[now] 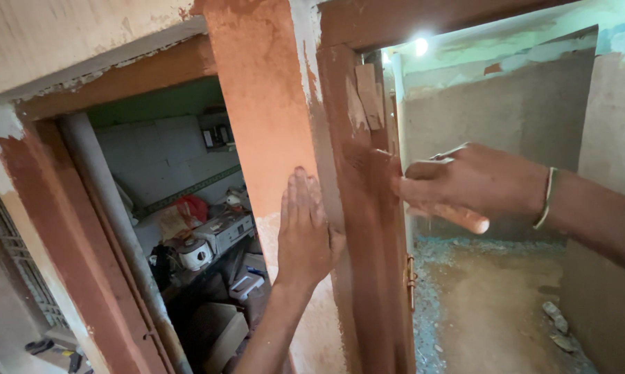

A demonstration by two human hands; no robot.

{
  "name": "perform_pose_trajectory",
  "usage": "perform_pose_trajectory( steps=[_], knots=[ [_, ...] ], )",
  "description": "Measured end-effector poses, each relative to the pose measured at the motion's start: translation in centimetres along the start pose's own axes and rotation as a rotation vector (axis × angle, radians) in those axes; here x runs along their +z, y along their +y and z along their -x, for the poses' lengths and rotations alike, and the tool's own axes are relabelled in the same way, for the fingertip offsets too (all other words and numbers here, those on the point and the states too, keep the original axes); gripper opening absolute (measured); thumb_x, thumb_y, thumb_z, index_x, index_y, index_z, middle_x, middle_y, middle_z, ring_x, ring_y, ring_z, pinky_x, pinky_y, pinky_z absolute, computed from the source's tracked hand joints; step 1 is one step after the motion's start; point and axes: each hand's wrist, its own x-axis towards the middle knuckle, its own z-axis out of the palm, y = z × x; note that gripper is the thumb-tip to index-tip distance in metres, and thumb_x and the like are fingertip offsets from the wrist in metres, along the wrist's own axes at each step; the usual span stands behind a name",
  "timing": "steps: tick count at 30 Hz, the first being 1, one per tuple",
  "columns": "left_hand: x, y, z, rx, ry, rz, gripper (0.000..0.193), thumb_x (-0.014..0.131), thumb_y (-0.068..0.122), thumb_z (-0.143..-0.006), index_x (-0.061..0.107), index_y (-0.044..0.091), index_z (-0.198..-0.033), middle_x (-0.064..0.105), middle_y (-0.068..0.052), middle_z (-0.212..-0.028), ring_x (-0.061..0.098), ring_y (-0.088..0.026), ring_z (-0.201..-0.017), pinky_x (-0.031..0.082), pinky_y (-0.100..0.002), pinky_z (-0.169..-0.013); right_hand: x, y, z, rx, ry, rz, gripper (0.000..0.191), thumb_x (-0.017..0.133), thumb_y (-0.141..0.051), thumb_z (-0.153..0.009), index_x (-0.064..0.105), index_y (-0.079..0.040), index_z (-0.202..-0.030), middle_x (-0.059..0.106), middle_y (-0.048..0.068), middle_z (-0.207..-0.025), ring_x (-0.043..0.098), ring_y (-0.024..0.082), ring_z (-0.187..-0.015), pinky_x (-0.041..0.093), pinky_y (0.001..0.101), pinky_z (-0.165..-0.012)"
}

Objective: The person paints a wooden door and its frame brown using a paintbrush. They repeatedly dip the brush into a small container on the floor to reload paint and apply it to the door edges, panels, and frame, working from top to bottom and around the perimeter.

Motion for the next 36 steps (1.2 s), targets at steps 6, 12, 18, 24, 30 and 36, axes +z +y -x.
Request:
perform_pose_trajectory(
  steps=[6,12,18,24,30,36],
  knots=[
    [-0.1,-0.3,0.2,-0.023,0.002,0.005,0.096,0.069,0.019,-0.071,0.028,-0.014,-0.151,0.022,-0.037,-0.161,0.022,-0.05,-0.151,0.02,-0.053,-0.125,-3.0,3.8,0.0,0.1,0.544,-0.229,0.025,0.069,-0.029,-0.094,0.066,-0.016,-0.115,0.074,0.008,-0.107,0.072,0.023,-0.075,0.06,0.0353,-0.066],
    [-0.4,-0.7,0.0,-0.016,-0.009,0.003,0.099,0.071,0.019,-0.071,0.025,-0.017,-0.151,0.021,-0.038,-0.16,0.021,-0.05,-0.151,0.019,-0.053,-0.124,-3.3,2.4,-0.3,-0.089,0.609,0.095,0.042,0.069,-0.021,-0.089,0.06,-0.018,-0.129,0.071,0.014,-0.127,0.073,0.025,-0.083,0.062,0.0315,-0.059],
    [-0.7,-0.5,0.0,-0.039,-0.038,-0.021,0.099,0.07,0.018,-0.07,0.025,-0.016,-0.151,0.02,-0.037,-0.16,0.021,-0.05,-0.151,0.019,-0.052,-0.125,-2.0,-2.9,-1.4,-0.007,-0.023,0.162,0.048,0.07,-0.019,-0.082,0.048,-0.015,-0.124,0.063,0.012,-0.118,0.074,0.026,-0.08,0.063,0.0277,-0.05],
    [-0.9,-0.8,-0.1,-0.015,0.002,-0.003,0.097,0.07,0.019,-0.073,0.025,-0.016,-0.152,0.02,-0.037,-0.161,0.021,-0.05,-0.152,0.018,-0.052,-0.125,-3.4,-6.2,0.1,0.097,-0.236,-0.077,0.038,0.071,-0.018,-0.087,0.046,-0.013,-0.116,0.057,0.01,-0.125,0.074,0.023,-0.076,0.062,0.0324,-0.058],
    [-1.1,-0.6,-0.2,-0.011,-0.022,-0.017,0.099,0.071,0.022,-0.072,0.025,-0.017,-0.15,0.02,-0.038,-0.16,0.021,-0.051,-0.151,0.018,-0.052,-0.125,-1.4,-2.3,-1.7,0.004,0.338,0.244,0.048,0.068,-0.023,-0.072,0.05,-0.016,-0.115,0.059,0.017,-0.115,0.073,0.031,-0.077,0.064,0.0323,-0.052],
    [-1.0,-0.4,-0.2,-0.028,-0.036,-0.035,0.098,0.068,0.02,-0.07,0.026,-0.017,-0.15,0.02,-0.037,-0.16,0.022,-0.049,-0.151,0.019,-0.052,-0.125,1.5,-3.6,-0.1,0.12,-0.104,-0.13,0.026,0.065,-0.02,-0.093,0.046,-0.013,-0.109,0.056,0.01,-0.106,0.071,0.028,-0.072,0.063,0.0327,-0.056]
  ],
)
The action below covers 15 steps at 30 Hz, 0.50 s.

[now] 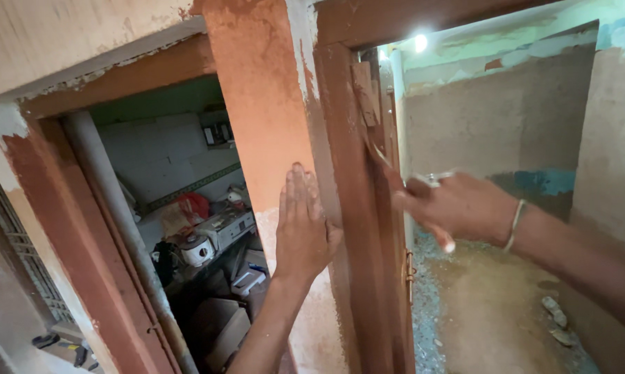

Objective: The person paints a wooden door and its frame brown using a paintbrush. They repeatedly dip the brush into a small container on the floor to reload paint and apply it to the door edges, panels, and frame, working from top to bottom and around the perimeter.

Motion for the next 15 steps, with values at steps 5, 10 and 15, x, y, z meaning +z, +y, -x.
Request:
perform_pose_trajectory(
  steps=[5,10,15],
  knots=[
    [0.3,-0.2,0.0,0.024,0.059,0.002,0.096,0.066,0.018,-0.071,0.026,-0.017,-0.152,0.02,-0.037,-0.161,0.023,-0.05,-0.152,0.019,-0.052,-0.126,-0.4,0.0,1.9,0.07,0.124,-0.014,0.049,0.063,-0.015,-0.085,0.047,-0.026,-0.13,0.059,0.006,-0.134,0.073,0.03,-0.075,0.064,0.0389,-0.057],
    [0.4,-0.4,0.1,0.026,0.06,-0.001,0.096,0.066,0.018,-0.071,0.026,-0.016,-0.152,0.02,-0.037,-0.161,0.023,-0.05,-0.152,0.02,-0.052,-0.125,-1.2,1.2,0.1,-0.12,0.434,0.114,0.053,0.062,-0.012,-0.077,0.049,-0.009,-0.128,0.059,0.021,-0.127,0.073,0.034,-0.075,0.065,0.0346,-0.055],
    [0.1,-0.2,0.0,0.0,0.029,0.013,0.096,0.068,0.018,-0.07,0.027,-0.015,-0.151,0.021,-0.036,-0.162,0.023,-0.049,-0.152,0.02,-0.051,-0.126,-1.1,-0.1,1.5,-0.191,0.112,-0.062,0.054,0.047,-0.018,-0.099,0.035,-0.01,-0.151,0.06,0.012,-0.103,0.067,0.022,-0.067,0.058,0.0222,-0.058]
  ],
)
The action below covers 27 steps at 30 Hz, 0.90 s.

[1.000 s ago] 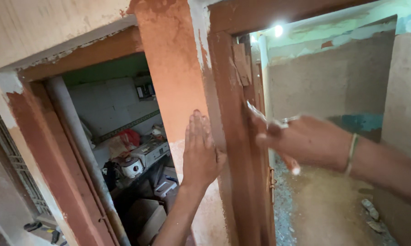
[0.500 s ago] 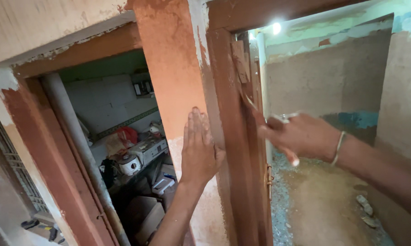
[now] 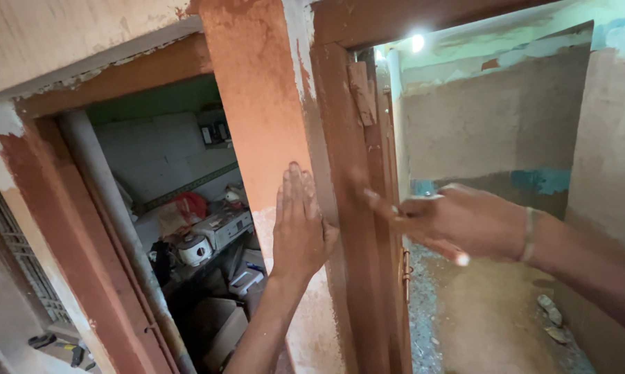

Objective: The person paints a wooden door and its frame brown using a paintbrush. They repeatedly dip the brush into a small container on the floor to reload paint and apply it to the door edges, panels, and frame, working from top to bottom and around the perimeter.

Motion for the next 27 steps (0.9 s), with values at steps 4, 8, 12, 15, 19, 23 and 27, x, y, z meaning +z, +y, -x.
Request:
perform_pose_trajectory(
  steps=[4,8,12,15,19,23,27],
  knots=[
    [-0.4,0.1,-0.1,-0.018,-0.049,-0.016,0.099,0.07,0.02,-0.069,0.026,-0.016,-0.15,0.019,-0.038,-0.16,0.022,-0.05,-0.15,0.02,-0.052,-0.124,-1.5,0.2,1.1,0.135,-0.045,-0.234,0.057,0.051,-0.018,-0.098,0.043,-0.019,-0.155,0.061,0.007,-0.12,0.067,0.019,-0.053,0.057,0.0218,-0.051],
    [-0.7,-0.3,0.0,-0.021,-0.069,-0.035,0.101,0.071,0.023,-0.071,0.024,-0.015,-0.151,0.019,-0.036,-0.161,0.021,-0.05,-0.15,0.021,-0.053,-0.122,-1.9,1.1,-0.6,-0.018,0.476,0.147,0.031,0.058,-0.012,-0.086,0.055,-0.016,-0.116,0.064,0.014,-0.118,0.07,0.024,-0.064,0.058,0.0256,-0.042],
    [-1.0,-0.9,0.0,-0.035,-0.105,-0.081,0.097,0.069,0.022,-0.074,0.025,-0.013,-0.152,0.019,-0.035,-0.162,0.022,-0.049,-0.151,0.022,-0.052,-0.123,-0.4,0.1,-1.1,0.339,-0.183,0.115,0.025,0.057,-0.019,-0.096,0.048,-0.013,-0.118,0.06,0.008,-0.117,0.07,0.02,-0.069,0.061,0.0248,-0.057],
    [-1.4,-1.1,-0.2,-0.013,-0.077,-0.096,0.095,0.068,0.022,-0.076,0.025,-0.013,-0.153,0.019,-0.035,-0.162,0.022,-0.048,-0.151,0.022,-0.053,-0.123,0.2,-0.7,-0.2,0.21,0.031,0.105,0.026,0.06,-0.023,-0.089,0.051,-0.015,-0.112,0.061,0.007,-0.113,0.072,0.023,-0.072,0.062,0.0322,-0.058],
    [-2.3,-0.3,-0.4,-0.06,-0.117,-0.138,0.088,0.066,0.023,-0.08,0.028,-0.011,-0.152,0.02,-0.033,-0.163,0.022,-0.047,-0.152,0.022,-0.054,-0.123,-0.5,-0.4,-0.6,-0.005,0.599,0.159,0.044,0.066,-0.011,-0.072,0.052,-0.012,-0.113,0.061,0.016,-0.116,0.07,0.031,-0.072,0.06,0.0399,-0.058],
    [-3.3,0.2,-2.1,-0.013,0.0,-0.101,0.089,0.066,0.032,-0.087,0.027,-0.016,-0.152,0.019,-0.034,-0.162,0.019,-0.049,-0.151,0.019,-0.058,-0.122,-0.9,-0.8,-2.5,0.164,0.405,0.149,0.047,0.071,-0.017,-0.07,0.052,-0.011,-0.113,0.06,0.01,-0.108,0.072,0.031,-0.08,0.06,0.0397,-0.058],
    [-3.8,0.2,-4.7,0.029,0.021,-0.136,0.087,0.066,0.035,-0.09,0.028,-0.013,-0.153,0.019,-0.032,-0.163,0.019,-0.048,-0.152,0.019,-0.058,-0.123,-0.4,-2.0,-1.9,0.189,0.309,0.092,0.038,0.071,-0.015,-0.075,0.051,-0.015,-0.108,0.06,0.008,-0.103,0.074,0.028,-0.08,0.062,0.0382,-0.064]
  ],
)
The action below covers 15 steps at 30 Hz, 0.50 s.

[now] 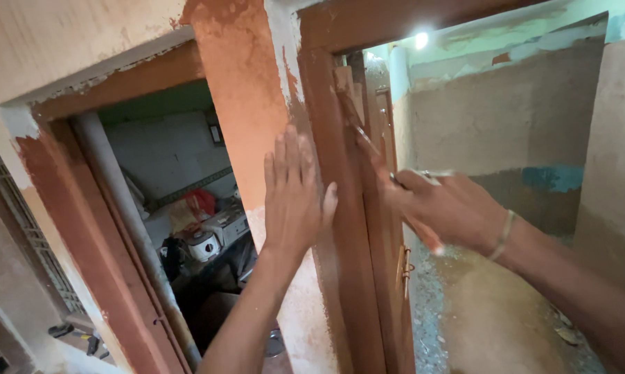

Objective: The person paints a wooden door and its frame brown using a paintbrush. They repeatedly dip the brush into a small container on the floor to reload paint and apply it to the door edges, panels, and frame, working from top to bottom and around the perimeter.

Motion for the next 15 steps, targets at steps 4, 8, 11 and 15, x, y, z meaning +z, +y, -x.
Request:
perform_pose_trajectory(
  steps=[4,8,11,15],
  knots=[
    [-0.1,-0.4,-1.7,0.007,0.0,-0.005,0.087,0.065,0.036,-0.091,0.028,-0.011,-0.154,0.018,-0.031,-0.165,0.019,-0.047,-0.153,0.02,-0.057,-0.123,0.4,1.0,0.3,-0.135,0.274,0.031,0.031,0.068,-0.012,-0.082,0.053,-0.01,-0.109,0.062,0.016,-0.115,0.073,0.028,-0.08,0.059,0.0349,-0.057],
    [0.3,-0.9,-2.7,0.021,0.017,-0.044,0.09,0.064,0.037,-0.093,0.024,-0.012,-0.157,0.015,-0.03,-0.167,0.017,-0.045,-0.155,0.02,-0.056,-0.125,1.8,2.6,-1.0,-0.011,0.173,0.03,0.051,0.066,-0.011,-0.071,0.056,-0.004,-0.12,0.062,0.011,-0.098,0.073,0.033,-0.079,0.06,0.0414,-0.06],
    [0.4,-1.4,-2.9,0.026,-0.015,-0.053,0.091,0.063,0.038,-0.092,0.022,-0.011,-0.157,0.014,-0.029,-0.167,0.016,-0.044,-0.155,0.019,-0.055,-0.124,1.9,2.9,-0.4,0.131,-0.297,-0.089,0.02,0.063,-0.02,-0.094,0.056,-0.015,-0.113,0.067,0.005,-0.097,0.072,0.025,-0.075,0.061,0.0376,-0.069],
    [0.5,-1.9,-3.2,0.022,-0.015,-0.013,0.091,0.062,0.038,-0.094,0.02,-0.011,-0.158,0.012,-0.029,-0.167,0.014,-0.044,-0.156,0.017,-0.055,-0.125,0.3,2.9,0.8,0.016,0.023,-0.072,0.033,0.064,-0.015,-0.081,0.056,-0.015,-0.112,0.065,0.007,-0.114,0.073,0.03,-0.083,0.061,0.0385,-0.068]
  ],
)
